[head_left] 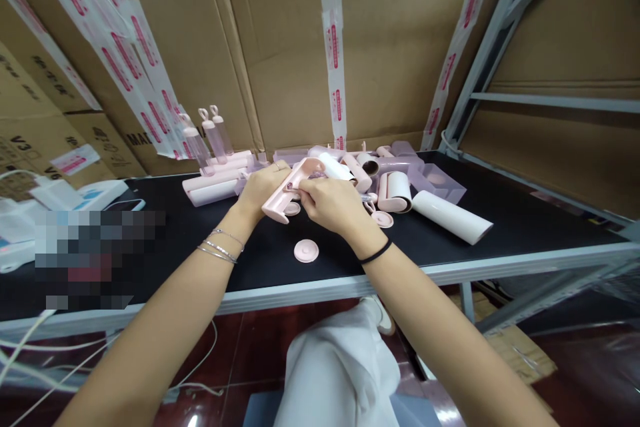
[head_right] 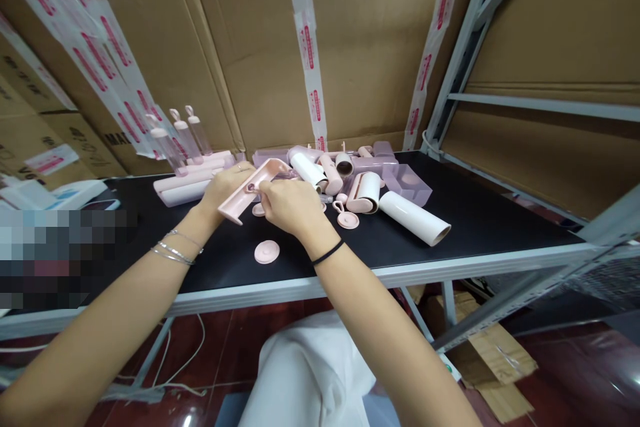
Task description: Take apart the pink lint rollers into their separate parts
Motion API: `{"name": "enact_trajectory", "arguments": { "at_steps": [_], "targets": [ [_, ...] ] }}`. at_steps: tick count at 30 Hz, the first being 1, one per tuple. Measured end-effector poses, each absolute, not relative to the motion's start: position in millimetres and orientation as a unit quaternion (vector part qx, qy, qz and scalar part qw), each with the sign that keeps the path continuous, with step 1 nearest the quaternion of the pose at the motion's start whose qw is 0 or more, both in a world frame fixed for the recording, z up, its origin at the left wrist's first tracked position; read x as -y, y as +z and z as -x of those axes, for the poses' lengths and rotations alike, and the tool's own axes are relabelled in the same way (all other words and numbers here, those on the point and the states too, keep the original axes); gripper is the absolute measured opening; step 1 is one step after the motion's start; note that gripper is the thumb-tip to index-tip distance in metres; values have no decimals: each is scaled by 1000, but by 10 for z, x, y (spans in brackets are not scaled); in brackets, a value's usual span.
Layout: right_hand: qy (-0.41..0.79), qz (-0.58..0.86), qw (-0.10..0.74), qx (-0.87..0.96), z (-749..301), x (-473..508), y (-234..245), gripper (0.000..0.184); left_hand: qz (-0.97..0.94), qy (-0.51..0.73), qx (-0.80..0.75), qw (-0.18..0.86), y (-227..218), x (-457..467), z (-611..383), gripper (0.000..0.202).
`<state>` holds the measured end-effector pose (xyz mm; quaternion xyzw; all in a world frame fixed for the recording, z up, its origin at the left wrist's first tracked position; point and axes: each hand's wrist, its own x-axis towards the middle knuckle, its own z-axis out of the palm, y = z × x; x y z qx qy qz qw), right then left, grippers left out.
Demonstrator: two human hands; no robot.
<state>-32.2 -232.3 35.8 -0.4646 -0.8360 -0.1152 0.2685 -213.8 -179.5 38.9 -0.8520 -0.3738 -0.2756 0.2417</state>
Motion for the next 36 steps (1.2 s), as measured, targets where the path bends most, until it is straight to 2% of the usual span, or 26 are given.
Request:
{"name": "enact_trajectory", "arguments": {
  "at_steps": [3, 10, 23, 30, 36],
  "targets": [
    [-126, 463, 265, 836, 326, 2327, 356, 33, 852, -231, 380, 277, 402, 1800, 2151, 17],
    [-105, 477, 237, 840, 345, 2375, 392, 36, 842, -219, 375, 319, 399, 1751, 2181, 22],
    [-92, 487, 214, 842, 387, 2418, 403, 36, 841, -294, 350, 289, 415, 1809, 2186, 25],
    [-84, 490, 226, 838, 445, 2401, 357, 32, 821, -288, 416, 263, 354, 1772, 2174, 20],
    [-93, 488, 226, 838, 398, 2346, 375, 33, 835, -252, 446, 200, 423, 1820, 2088, 15]
  ]
}}
